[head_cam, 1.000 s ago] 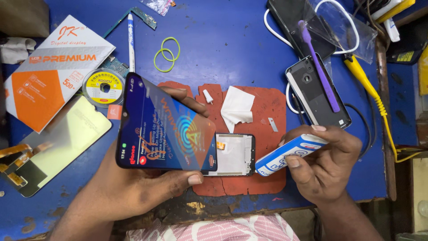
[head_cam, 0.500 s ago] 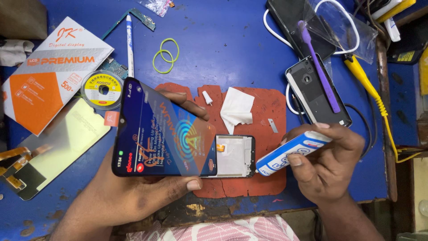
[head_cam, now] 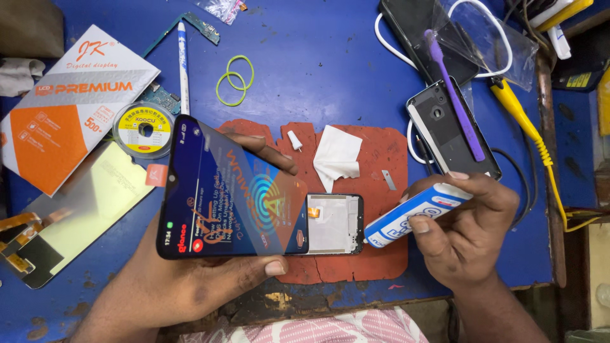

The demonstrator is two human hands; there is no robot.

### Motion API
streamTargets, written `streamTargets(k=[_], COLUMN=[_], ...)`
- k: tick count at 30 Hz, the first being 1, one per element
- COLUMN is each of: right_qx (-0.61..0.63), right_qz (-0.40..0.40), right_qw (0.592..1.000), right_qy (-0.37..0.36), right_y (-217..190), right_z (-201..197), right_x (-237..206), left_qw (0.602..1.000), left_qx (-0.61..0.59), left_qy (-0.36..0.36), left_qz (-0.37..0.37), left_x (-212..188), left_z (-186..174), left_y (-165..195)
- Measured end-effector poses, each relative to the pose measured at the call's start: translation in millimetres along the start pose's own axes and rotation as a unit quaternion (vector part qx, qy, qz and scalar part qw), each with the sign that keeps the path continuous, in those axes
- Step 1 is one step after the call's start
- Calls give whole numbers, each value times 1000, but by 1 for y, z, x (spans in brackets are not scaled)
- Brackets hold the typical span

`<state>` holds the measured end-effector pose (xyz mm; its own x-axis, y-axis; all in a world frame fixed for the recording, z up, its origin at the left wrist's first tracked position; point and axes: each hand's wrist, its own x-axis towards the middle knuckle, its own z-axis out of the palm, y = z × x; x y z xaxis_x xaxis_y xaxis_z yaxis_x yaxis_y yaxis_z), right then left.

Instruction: The person applies adhesive to the edges of a disassembled smartphone chassis, then aligns and attaches a new display module. They wipe the screen surface with a cloth, test the touch response, and secure the device with rubber bands while the adhesive sets.

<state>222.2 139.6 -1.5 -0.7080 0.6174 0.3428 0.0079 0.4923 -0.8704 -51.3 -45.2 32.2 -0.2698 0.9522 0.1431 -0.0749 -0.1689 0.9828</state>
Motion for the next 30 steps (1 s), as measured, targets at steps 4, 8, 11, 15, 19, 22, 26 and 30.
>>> streamTargets(k=[4,8,11,15,19,22,26,30], right_qx=[-4,-5,-6,4,-6,-10,-5,-1], right_qz=[2,1,6,13,1,1,7,12], right_qw=[1000,1000,1000,1000,1000,1000,1000,1000], right_qy=[0,-2,6,7,6,8,11,12], right_y=[0,0,-1,-1,0,0,0,0], right_z=[-1,-1,-1,0,0,0,-1,-1], right_x=[1,1,1,1,3,4,4,3], left_qw=[1000,1000,999,999,999,999,999,999], left_qx=[9,28,36,31,41,33,42,51], left_qy=[0,-2,-5,-6,-7,-9,-9,-9], left_qz=[3,5,9,12,12,15,4,-5], left_x=[0,0,0,1,1,2,1,1], left_z=[0,0,-1,-1,-1,-1,-1,-3], left_y=[0,0,1,1,1,2,3,3])
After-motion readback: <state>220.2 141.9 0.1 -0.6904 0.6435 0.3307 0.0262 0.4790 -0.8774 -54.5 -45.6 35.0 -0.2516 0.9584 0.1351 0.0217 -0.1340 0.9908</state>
